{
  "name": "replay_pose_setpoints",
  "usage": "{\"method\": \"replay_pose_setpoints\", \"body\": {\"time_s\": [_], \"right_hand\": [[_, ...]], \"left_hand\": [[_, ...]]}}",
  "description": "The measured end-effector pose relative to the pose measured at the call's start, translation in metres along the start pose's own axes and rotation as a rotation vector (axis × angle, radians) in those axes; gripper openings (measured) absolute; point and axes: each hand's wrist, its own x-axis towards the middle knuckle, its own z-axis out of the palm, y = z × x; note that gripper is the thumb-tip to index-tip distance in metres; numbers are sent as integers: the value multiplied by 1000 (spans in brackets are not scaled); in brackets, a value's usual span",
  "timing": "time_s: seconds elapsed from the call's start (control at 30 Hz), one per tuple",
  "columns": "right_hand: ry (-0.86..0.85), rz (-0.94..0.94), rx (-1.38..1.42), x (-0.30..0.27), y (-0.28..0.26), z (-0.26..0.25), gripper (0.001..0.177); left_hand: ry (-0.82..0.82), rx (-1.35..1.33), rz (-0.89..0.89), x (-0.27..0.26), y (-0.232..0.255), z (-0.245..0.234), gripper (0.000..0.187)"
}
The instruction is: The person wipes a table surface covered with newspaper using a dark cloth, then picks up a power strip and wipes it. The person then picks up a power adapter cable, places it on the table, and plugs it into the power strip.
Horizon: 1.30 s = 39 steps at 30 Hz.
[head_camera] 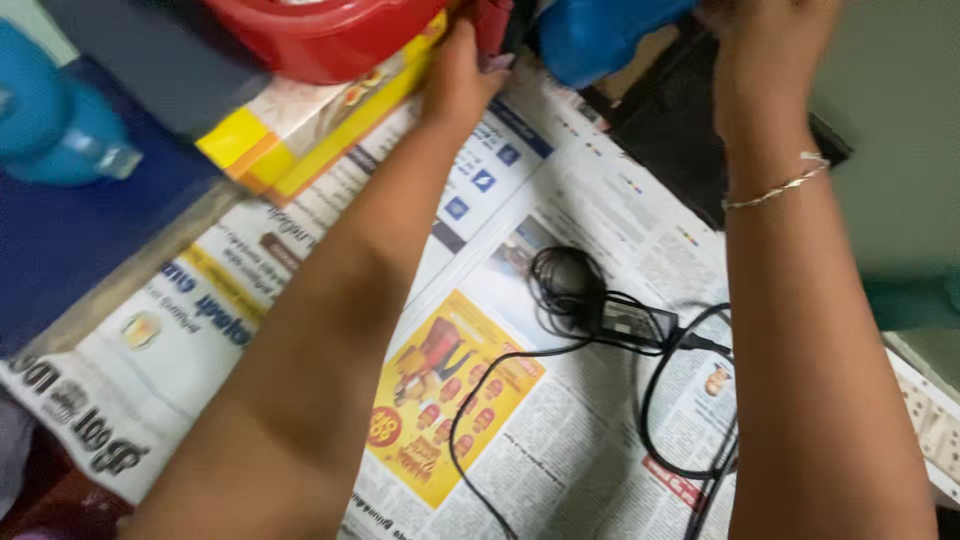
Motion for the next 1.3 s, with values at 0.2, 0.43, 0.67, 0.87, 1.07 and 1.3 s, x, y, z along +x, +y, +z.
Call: {"method": "replay_pose_setpoints", "body": {"time_s": [0.2,0.43,0.67,0.87,1.07,1.3], "right_hand": [[-53,-16,-514,-22,-13,4,29],[-213,-327,-425,-35,-43,35,38],[-327,-172,-332,-33,-35,69,46],[-274,-40,-306,-24,-42,118,50],[-234,-110,-294,-12,-14,148,45],[-221,-314,-226,-2,22,152,45]], "left_hand": [[-85,-367,-39,24,-43,48,65],[-165,-1036,-461,51,-49,73,38],[-70,111,-175,2,5,6,45],[-169,310,-252,-50,4,-79,37],[-123,9,-112,-66,15,-96,68],[-203,-58,-45,-74,42,-102,79]]}}
